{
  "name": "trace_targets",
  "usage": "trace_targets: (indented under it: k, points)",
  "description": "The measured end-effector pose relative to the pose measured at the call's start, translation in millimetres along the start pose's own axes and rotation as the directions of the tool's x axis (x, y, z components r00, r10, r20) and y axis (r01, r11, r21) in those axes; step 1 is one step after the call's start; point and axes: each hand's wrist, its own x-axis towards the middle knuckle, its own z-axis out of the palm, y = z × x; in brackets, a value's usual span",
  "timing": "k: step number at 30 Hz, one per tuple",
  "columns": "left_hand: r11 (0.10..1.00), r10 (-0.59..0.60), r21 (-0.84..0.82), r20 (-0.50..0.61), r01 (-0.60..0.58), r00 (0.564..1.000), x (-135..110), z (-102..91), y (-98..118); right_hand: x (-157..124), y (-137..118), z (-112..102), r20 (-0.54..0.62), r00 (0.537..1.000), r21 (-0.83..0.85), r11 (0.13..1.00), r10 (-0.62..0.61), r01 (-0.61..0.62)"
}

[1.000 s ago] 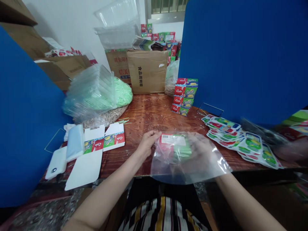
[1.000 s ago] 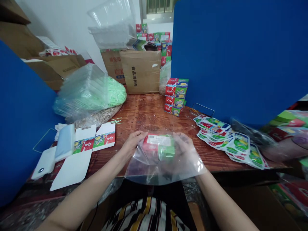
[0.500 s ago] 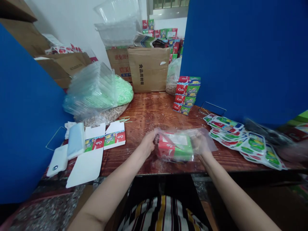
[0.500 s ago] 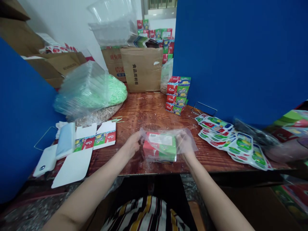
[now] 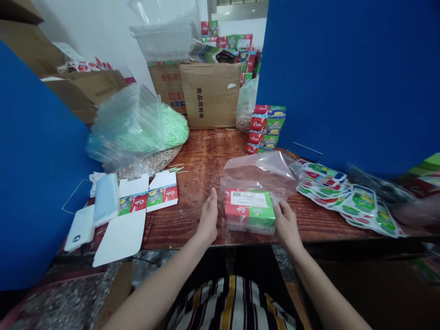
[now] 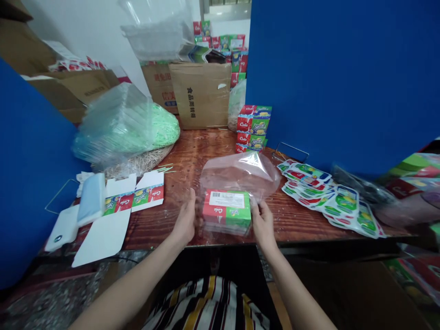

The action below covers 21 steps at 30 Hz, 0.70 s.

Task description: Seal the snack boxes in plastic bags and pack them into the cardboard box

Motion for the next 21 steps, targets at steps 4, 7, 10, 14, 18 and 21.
trace_targets:
  k: [4, 7, 10, 14, 18, 21]
  points:
    - [0.988, 0.077, 0.117, 0.214, -0.104, 0.974, -6, -17.8, -4, -13, -20, -1, 0.024, 1.000, -0.012, 1.000, 0.010, -0.009]
    - [0.988, 0.045, 0.126, 0.326, -0.091, 0.944, -6, -32.2, -9, -25, -26, -7, 0.056, 0.998, 0.122, 0.992, 0.037, -0.044]
    - [0.984, 0.033, 0.151, 0.378, -0.097, 0.925, -8, -43.2, -17, -36, -25, -18, 0.138, 0.988, 0.242, 0.965, 0.071, -0.103]
    - [0.958, -0.023, 0.274, 0.356, -0.081, 0.934, -4, -48.9, -34, -42, -8, -29, 0.220, 0.975, 0.185, 0.982, -0.011, -0.030]
    - [0.863, -0.052, 0.493, 0.303, -0.109, 0.952, 14, -52.0, -52, -33, 29, -31, 0.237, 0.968, -0.078, 0.992, -0.083, 0.104]
    - [0.715, 0.009, 0.670, 0.275, -0.199, 0.961, 22, -57.0, -50, -24, 49, -36, 0.268, 0.963, -0.395, 0.908, -0.035, 0.142]
